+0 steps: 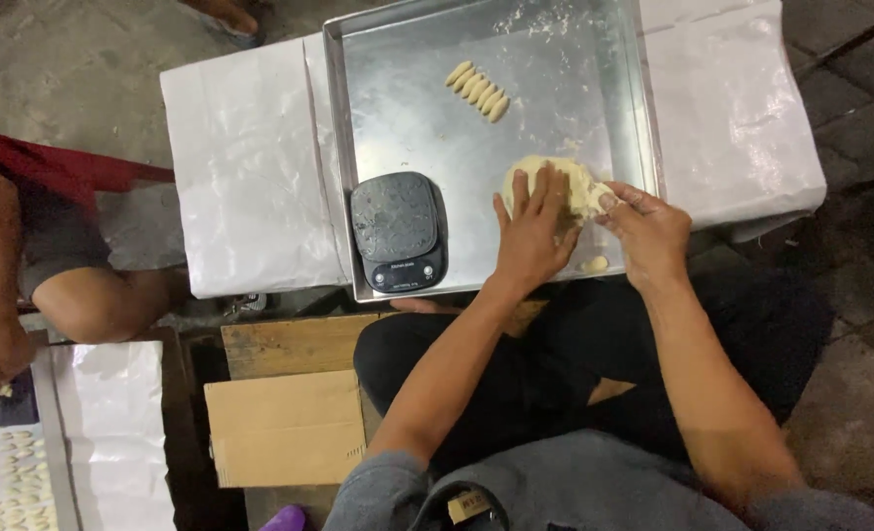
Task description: A person sitting on the floor manually shapes small pieces of dough by rolling them between their palms and placing them on a metal tray.
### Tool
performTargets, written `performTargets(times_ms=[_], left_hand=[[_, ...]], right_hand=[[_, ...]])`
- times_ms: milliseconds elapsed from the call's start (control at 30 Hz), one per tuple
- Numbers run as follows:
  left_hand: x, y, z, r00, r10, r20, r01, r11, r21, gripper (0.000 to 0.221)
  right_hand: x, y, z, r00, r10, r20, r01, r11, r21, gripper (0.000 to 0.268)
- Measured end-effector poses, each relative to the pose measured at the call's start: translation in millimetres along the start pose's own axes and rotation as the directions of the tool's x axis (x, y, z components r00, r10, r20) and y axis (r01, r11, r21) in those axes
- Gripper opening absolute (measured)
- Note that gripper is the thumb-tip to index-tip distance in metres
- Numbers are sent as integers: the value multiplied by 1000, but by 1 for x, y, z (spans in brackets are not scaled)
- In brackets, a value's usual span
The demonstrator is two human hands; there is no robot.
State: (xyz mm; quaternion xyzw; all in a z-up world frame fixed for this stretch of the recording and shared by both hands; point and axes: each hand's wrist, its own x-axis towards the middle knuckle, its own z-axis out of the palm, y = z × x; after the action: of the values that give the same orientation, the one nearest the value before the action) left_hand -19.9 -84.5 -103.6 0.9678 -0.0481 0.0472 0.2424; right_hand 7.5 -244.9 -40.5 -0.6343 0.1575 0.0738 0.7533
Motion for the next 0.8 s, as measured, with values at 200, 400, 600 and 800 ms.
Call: performTargets(times_ms=[200,400,600,800], left_hand=[[-3,23,-40,957,66,-283,-200,857,-474,66],[1,34,-82,833,-95,-545,-232,835,-500,43],[1,-11,-123,839,-259,-479,-89,803,-589,14],[1,-121,-125,718,-651,-247,585,756,-292,9]], right_hand=[[-18,-9,4,949,-314,9,313,944,-99,23],[-45,-42,42,915,-306,264,359,915,-183,48],[-41,-39,47,915,-245,320,291,951,-103,38],[-36,-22,29,955,-185,232,231,954,-190,22]])
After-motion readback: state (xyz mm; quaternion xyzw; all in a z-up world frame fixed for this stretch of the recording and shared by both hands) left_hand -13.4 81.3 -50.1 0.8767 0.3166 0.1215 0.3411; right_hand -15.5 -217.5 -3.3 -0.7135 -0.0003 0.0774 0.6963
